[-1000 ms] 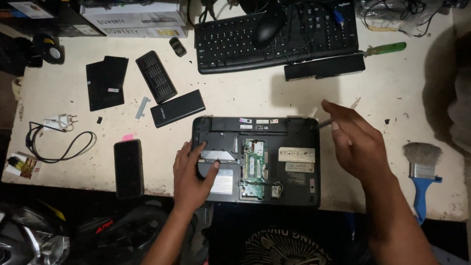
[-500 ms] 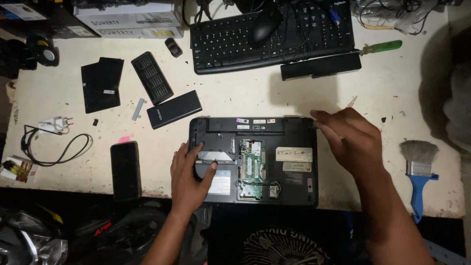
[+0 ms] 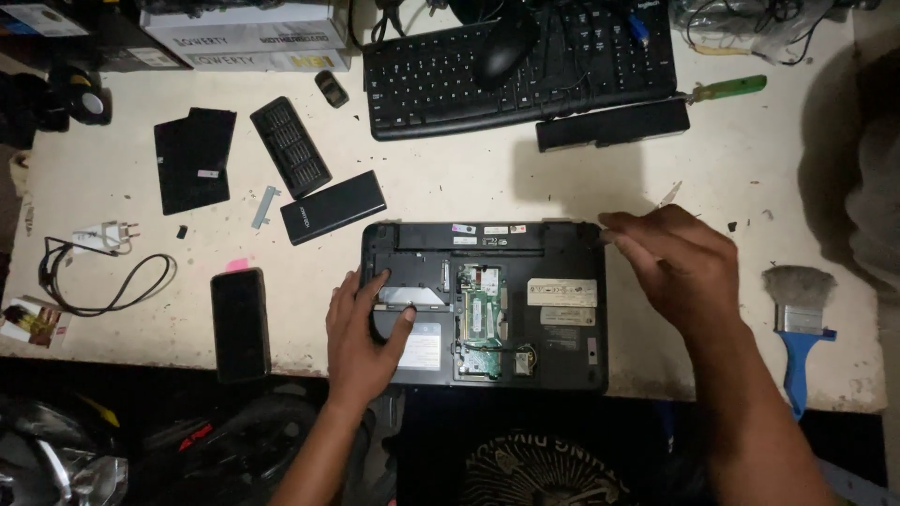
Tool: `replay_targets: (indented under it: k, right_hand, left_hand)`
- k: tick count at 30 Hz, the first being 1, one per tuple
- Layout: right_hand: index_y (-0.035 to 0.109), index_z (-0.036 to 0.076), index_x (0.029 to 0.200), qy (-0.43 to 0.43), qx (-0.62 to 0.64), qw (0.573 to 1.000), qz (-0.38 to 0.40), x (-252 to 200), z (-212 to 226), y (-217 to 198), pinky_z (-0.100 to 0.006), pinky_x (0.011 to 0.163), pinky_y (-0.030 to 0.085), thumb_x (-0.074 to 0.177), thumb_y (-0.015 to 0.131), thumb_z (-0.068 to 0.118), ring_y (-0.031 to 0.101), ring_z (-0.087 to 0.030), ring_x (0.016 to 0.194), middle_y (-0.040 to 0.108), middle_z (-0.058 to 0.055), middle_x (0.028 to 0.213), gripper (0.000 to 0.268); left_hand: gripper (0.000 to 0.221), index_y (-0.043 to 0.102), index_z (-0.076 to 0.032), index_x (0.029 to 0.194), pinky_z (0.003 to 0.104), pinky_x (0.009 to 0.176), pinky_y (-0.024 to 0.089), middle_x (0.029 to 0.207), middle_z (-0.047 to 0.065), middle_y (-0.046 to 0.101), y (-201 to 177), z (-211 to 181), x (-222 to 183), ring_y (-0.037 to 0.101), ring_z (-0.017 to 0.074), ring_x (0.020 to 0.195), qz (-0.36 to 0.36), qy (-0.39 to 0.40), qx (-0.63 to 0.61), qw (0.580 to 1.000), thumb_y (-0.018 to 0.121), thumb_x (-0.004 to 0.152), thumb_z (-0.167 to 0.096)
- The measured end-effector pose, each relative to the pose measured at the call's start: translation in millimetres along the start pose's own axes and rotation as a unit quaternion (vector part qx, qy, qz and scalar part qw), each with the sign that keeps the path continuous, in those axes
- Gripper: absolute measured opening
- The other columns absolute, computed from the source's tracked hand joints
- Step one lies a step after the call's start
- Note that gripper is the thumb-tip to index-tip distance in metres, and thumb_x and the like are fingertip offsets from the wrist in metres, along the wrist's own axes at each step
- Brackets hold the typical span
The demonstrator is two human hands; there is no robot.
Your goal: Fastening screws on the bottom panel of a laptop using a manual screwdriver to secure the chassis.
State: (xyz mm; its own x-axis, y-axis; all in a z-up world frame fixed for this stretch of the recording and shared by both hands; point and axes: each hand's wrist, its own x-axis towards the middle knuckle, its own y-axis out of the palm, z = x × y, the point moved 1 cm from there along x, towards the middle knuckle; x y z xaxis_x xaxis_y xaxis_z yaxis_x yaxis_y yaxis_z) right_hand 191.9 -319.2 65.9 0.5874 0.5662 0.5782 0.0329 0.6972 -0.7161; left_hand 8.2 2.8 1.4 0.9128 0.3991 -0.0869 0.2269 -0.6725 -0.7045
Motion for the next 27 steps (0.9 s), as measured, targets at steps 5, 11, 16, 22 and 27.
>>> replay_targets:
  k: [5,11,16,22,27]
  right_hand:
    - [0.071,-0.002,0.129,0.029,0.0,0.999,0.038,1,6,-2,-0.039,0.085,0.058,0.1,0.071,0.0,0.069,-0.03,0.101,0.072,-0.019,0.117,0.029]
    - [0.068,-0.005,0.13,0.035,0.012,0.997,0.064,6,14,-7,-0.039,0.097,0.059,0.102,0.06,-0.007,0.073,-0.032,0.111,0.073,-0.022,0.125,0.029]
    - [0.075,-0.006,0.112,-0.006,0.004,1.0,0.014,7,11,-5,-0.038,0.09,0.06,0.096,0.077,-0.01,0.075,-0.03,0.097,0.077,-0.02,0.109,0.017]
    - [0.073,-0.005,0.124,0.002,0.007,1.0,0.019,9,13,-6,-0.038,0.088,0.06,0.097,0.077,-0.007,0.072,-0.028,0.095,0.076,-0.021,0.111,0.027]
    - [0.066,-0.006,0.132,0.045,0.038,0.995,0.075,4,13,-12,-0.041,0.101,0.058,0.106,0.051,-0.005,0.072,-0.036,0.114,0.072,-0.025,0.126,0.03]
  left_hand:
    - [0.059,0.055,-0.022,0.147,0.055,0.125,0.016,0.163,0.016,0.038,1,3,0,0.026,0.0359,0.155,-0.013,0.02,0.002,1.0,0.062,0.094,-0.047]
    - [0.059,0.055,-0.021,0.147,0.054,0.126,0.016,0.162,0.016,0.039,2,2,0,0.027,0.0357,0.155,-0.012,0.022,0.007,1.0,0.062,0.094,-0.048]
    - [0.059,0.056,-0.02,0.146,0.055,0.125,0.016,0.161,0.017,0.042,1,2,0,0.028,0.0357,0.154,-0.015,0.022,0.006,1.0,0.061,0.094,-0.049]
    - [0.059,0.055,-0.021,0.146,0.055,0.126,0.015,0.162,0.015,0.041,1,2,1,0.028,0.0341,0.155,-0.013,0.02,0.003,1.0,0.062,0.094,-0.047]
    - [0.06,0.054,-0.023,0.147,0.054,0.125,0.018,0.163,0.017,0.038,2,3,1,0.025,0.0356,0.156,-0.011,0.012,0.008,1.0,0.063,0.094,-0.047]
